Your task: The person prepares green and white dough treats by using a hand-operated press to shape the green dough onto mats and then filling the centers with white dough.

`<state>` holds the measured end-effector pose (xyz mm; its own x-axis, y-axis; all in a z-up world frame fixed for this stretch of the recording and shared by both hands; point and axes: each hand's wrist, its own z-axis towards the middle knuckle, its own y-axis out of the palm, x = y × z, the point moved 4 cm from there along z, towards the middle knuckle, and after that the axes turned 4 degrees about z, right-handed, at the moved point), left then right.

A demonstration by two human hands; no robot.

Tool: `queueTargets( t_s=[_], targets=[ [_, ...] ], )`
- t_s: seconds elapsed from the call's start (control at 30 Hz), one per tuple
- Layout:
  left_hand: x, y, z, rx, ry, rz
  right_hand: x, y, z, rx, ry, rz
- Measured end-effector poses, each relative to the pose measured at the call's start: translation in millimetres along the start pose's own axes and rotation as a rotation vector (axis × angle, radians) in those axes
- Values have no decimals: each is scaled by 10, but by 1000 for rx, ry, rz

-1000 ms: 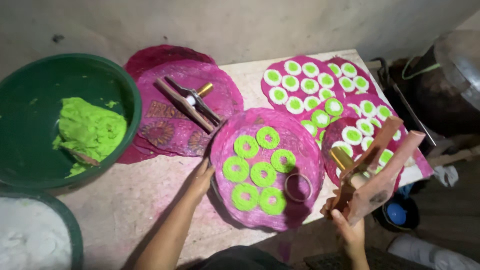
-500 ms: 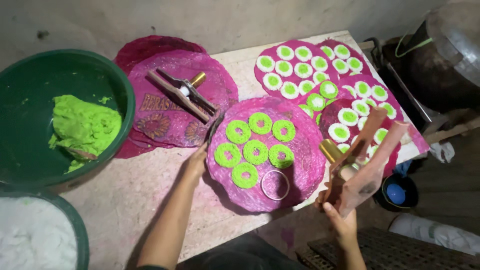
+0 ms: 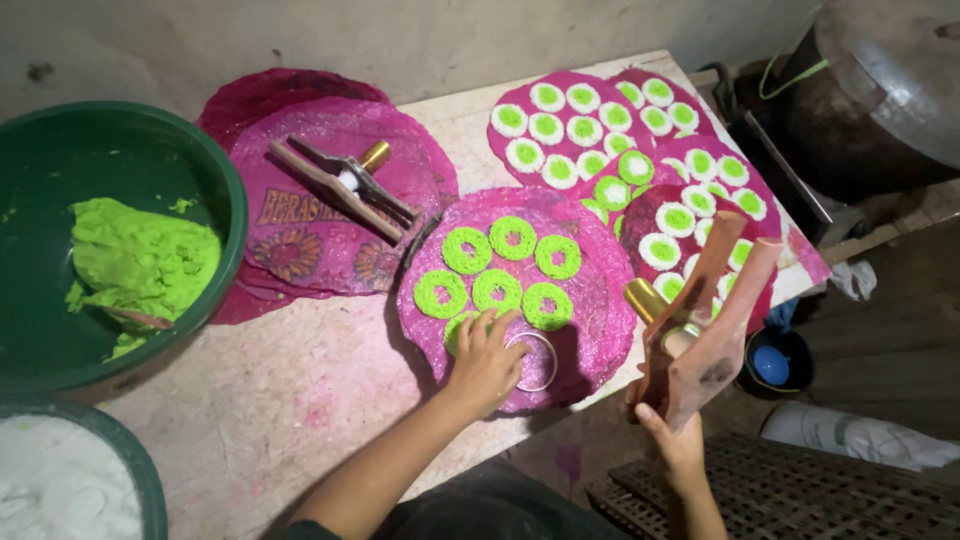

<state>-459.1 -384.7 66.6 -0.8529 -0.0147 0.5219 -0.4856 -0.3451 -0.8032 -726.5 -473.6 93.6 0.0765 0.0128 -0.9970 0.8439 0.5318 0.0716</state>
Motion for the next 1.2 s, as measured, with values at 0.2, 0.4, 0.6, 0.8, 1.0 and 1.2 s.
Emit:
queueTargets(
  t_s=[0.2, 0.4, 0.6, 0.8, 1.0, 1.2],
  targets=[
    [-208, 160, 69, -45, -41, 118, 272, -236, -29, 7, 0, -159],
    [-325, 23, 527, -42, -208, -1367, 504, -321, 134, -400, 382, -144],
    [-114, -168, 876, -87, -12, -2484, 64, -14, 319, -620, 1015, -51],
    [-293, 69, 810, 260, -161, -2449, -190, 144, 754, -672, 804, -687],
    [-627, 70, 765, 337, -95, -2478, -150, 507, 824, -603, 650, -747],
    [-702, 135, 657, 392, -167, -2476, -179, 644, 786, -625, 671, -733]
  ],
)
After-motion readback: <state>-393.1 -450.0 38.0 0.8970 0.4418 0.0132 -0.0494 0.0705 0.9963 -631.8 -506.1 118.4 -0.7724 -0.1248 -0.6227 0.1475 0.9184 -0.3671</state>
